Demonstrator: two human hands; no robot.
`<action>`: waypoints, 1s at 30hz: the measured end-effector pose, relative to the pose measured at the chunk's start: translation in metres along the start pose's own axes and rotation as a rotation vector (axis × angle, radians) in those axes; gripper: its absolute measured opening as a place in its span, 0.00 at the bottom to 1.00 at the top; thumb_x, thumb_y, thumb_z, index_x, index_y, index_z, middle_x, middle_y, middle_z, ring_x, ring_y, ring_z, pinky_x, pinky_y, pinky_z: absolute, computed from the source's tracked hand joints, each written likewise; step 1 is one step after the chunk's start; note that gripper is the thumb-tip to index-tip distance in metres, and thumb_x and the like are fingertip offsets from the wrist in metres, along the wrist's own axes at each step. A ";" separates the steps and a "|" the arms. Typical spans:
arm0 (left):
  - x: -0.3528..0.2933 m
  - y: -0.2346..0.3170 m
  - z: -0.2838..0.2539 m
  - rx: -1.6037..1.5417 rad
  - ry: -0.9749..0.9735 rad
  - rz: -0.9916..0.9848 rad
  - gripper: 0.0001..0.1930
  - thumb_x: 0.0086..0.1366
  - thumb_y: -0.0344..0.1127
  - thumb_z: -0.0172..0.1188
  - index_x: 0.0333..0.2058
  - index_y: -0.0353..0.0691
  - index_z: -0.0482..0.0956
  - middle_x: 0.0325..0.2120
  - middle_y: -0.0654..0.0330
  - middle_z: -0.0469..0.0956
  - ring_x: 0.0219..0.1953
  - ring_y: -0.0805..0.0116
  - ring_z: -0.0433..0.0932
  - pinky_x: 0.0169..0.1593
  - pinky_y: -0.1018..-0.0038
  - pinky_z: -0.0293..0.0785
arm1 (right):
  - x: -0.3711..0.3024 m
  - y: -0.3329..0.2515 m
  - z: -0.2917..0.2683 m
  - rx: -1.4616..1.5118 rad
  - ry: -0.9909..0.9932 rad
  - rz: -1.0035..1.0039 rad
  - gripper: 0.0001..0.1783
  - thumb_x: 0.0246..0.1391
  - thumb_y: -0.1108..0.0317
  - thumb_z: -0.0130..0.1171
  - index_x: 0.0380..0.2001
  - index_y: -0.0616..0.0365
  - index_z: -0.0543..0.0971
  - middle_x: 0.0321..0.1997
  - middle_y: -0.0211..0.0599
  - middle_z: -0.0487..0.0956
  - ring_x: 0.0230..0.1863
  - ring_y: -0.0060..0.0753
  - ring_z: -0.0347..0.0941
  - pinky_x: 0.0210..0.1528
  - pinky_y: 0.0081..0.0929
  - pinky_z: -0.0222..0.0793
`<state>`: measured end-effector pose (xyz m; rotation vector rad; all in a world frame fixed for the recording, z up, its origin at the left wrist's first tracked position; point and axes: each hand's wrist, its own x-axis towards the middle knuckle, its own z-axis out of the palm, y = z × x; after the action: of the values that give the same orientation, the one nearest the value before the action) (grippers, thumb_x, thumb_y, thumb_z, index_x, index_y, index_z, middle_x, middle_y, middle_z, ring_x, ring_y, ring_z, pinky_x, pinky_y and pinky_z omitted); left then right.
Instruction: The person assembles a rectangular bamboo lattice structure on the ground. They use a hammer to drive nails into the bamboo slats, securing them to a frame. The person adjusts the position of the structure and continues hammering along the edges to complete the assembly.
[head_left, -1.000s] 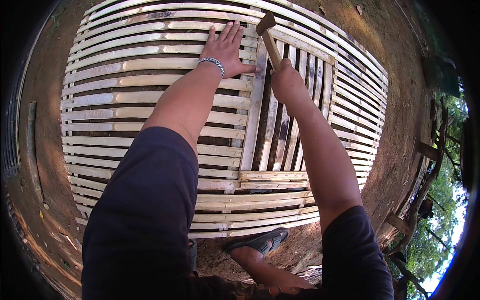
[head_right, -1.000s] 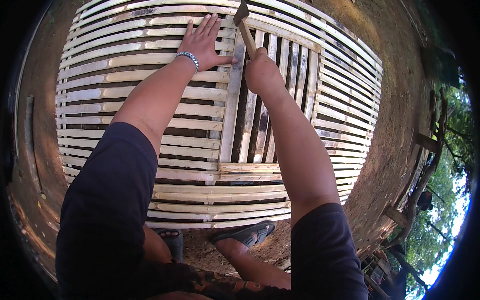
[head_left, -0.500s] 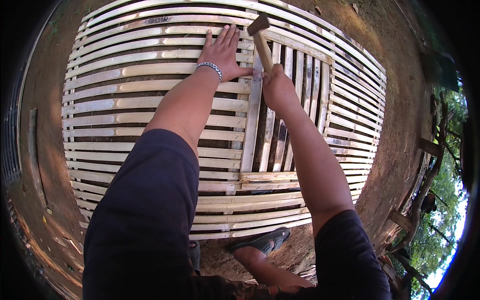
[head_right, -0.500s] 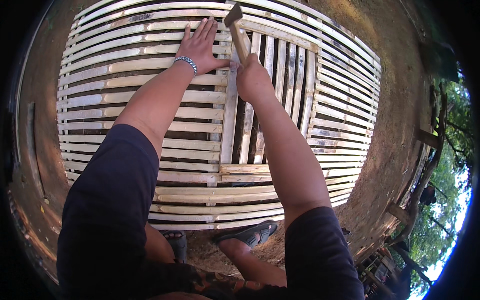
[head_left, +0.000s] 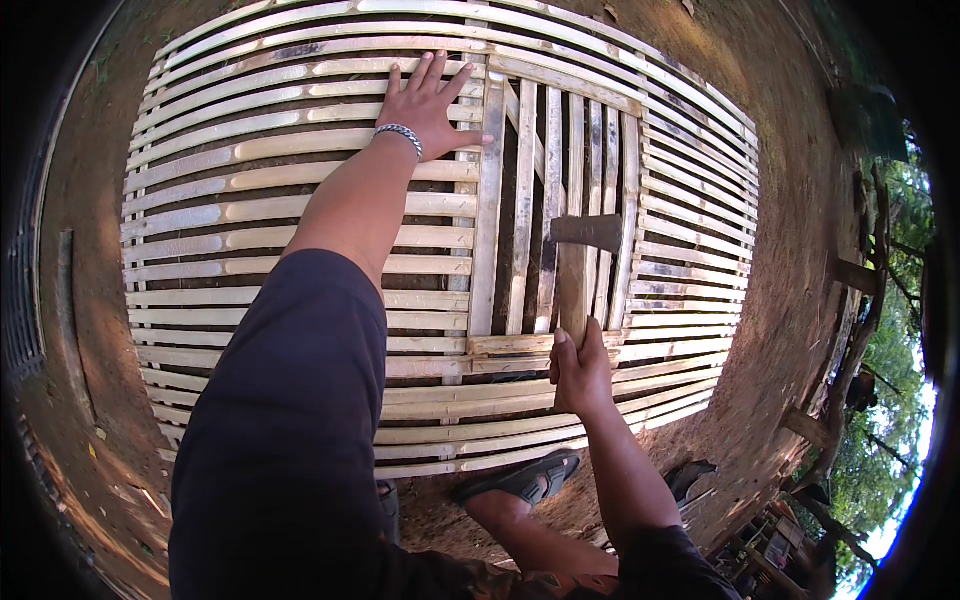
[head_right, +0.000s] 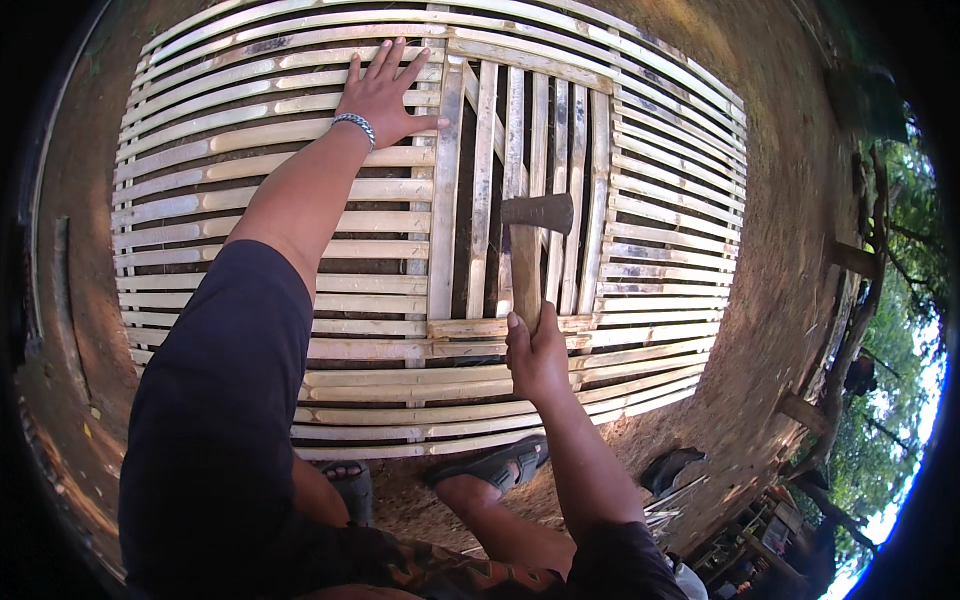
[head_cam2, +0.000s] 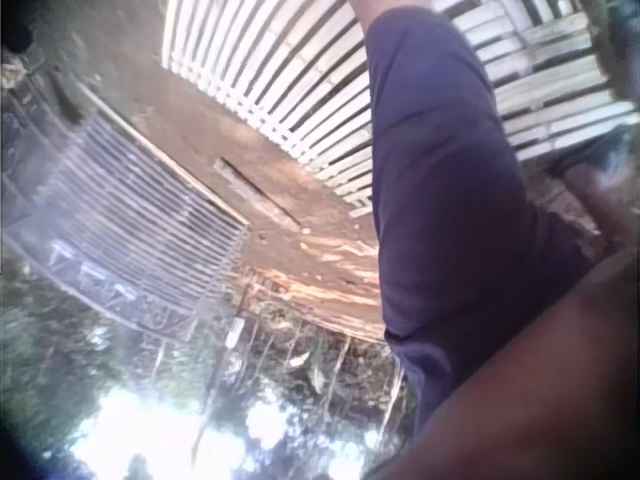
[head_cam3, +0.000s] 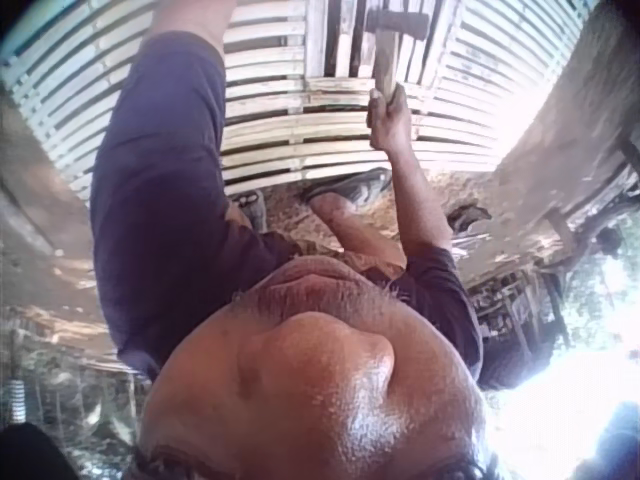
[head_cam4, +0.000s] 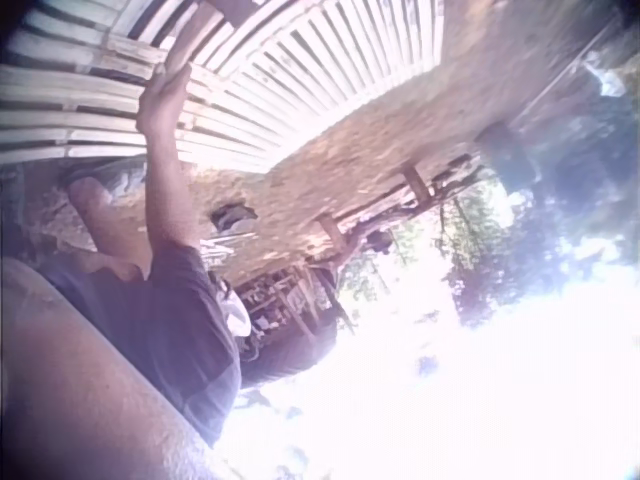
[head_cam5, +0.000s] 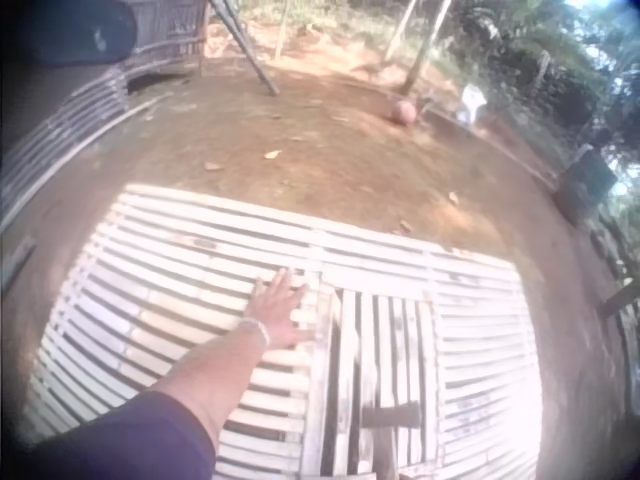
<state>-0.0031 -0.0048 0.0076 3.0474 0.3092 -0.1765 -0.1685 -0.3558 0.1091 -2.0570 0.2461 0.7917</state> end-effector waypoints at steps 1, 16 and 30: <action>0.001 -0.001 -0.002 0.014 -0.001 -0.006 0.59 0.54 0.86 0.50 0.78 0.66 0.41 0.79 0.59 0.37 0.81 0.63 0.33 0.79 0.50 0.28 | -0.022 0.021 -0.001 0.025 -0.006 0.007 0.12 0.72 0.64 0.53 0.45 0.63 0.67 0.22 0.30 0.74 0.17 0.18 0.67 0.19 0.25 0.63; 0.033 0.030 -0.035 0.120 -0.282 -0.117 0.65 0.46 0.82 0.65 0.77 0.68 0.42 0.79 0.52 0.38 0.80 0.53 0.39 0.74 0.35 0.47 | -0.196 0.117 -0.122 -0.229 -0.037 0.288 0.19 0.66 0.65 0.60 0.52 0.63 0.70 0.30 0.57 0.81 0.34 0.63 0.82 0.36 0.49 0.75; -0.392 -0.001 -0.048 -0.342 -0.564 -0.324 0.53 0.64 0.67 0.58 0.75 0.40 0.48 0.74 0.42 0.50 0.76 0.45 0.52 0.75 0.50 0.49 | -0.352 0.214 -0.224 -0.722 0.039 0.418 0.31 0.67 0.63 0.50 0.70 0.56 0.60 0.49 0.69 0.80 0.49 0.74 0.77 0.51 0.62 0.72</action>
<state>-0.3792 -0.0768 0.1028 2.4583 0.6943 -0.8746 -0.4386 -0.7033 0.2711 -2.7454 0.4740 1.2234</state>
